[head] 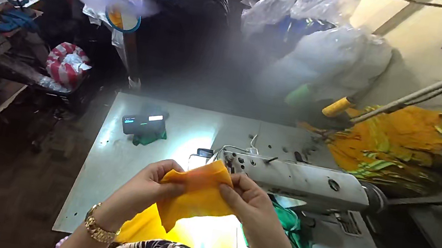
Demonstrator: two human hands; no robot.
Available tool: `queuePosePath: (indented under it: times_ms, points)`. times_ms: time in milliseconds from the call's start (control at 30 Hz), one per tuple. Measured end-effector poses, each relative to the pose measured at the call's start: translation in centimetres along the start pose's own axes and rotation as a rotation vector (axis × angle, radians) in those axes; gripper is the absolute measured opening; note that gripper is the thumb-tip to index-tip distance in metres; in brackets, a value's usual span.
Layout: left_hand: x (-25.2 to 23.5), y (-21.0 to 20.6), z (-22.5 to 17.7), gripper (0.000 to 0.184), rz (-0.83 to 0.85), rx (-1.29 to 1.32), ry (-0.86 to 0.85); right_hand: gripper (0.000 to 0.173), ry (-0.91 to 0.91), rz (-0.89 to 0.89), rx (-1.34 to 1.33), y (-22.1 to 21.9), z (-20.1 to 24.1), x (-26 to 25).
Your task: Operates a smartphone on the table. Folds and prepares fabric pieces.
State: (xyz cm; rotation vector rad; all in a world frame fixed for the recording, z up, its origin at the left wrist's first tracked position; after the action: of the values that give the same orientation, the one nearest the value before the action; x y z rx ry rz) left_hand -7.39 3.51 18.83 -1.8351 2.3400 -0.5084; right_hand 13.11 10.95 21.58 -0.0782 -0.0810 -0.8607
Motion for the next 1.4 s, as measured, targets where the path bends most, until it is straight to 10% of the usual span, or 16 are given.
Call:
queuePosePath:
  times_ms: [333, 467, 633, 933, 1400]
  points:
    - [1.4, -0.3, 2.4, 0.022, -0.031, 0.327, 0.092, 0.024, -0.111, -0.037, 0.004, -0.6, -1.2, 0.0]
    - [1.4, -1.0, 2.3, 0.024, -0.066, 0.436, 0.078, 0.044, 0.139, -0.079, 0.605, -1.8, -1.9, 0.8]
    - [1.2, -1.2, 1.2, 0.04, -0.07, 0.305, 0.048, 0.051, 0.328, 0.073, 0.747, -4.8, -1.4, 2.0]
    - [0.0, -1.0, 1.6, 0.041, 0.03, 0.159, 0.027, 0.029, 0.397, -0.058, 1.046, -3.8, -2.3, 1.3]
    - [1.5, 4.5, 2.9, 0.036, -0.174, 0.004, 0.138, 0.02, -0.007, -0.276, 0.078, 3.6, -0.1, -0.1]
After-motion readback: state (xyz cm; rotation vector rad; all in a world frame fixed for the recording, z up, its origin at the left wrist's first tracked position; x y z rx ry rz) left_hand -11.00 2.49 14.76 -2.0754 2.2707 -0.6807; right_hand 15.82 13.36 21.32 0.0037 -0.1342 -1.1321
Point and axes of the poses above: each hand's wrist, its own x-axis away from the middle knuckle, its own y-axis out of the back of the hand, z = x × y, the point moved 4 cm from there along -x, towards the middle knuckle, and after that the axes turned 11 degrees about z, right-handed, at the moved point
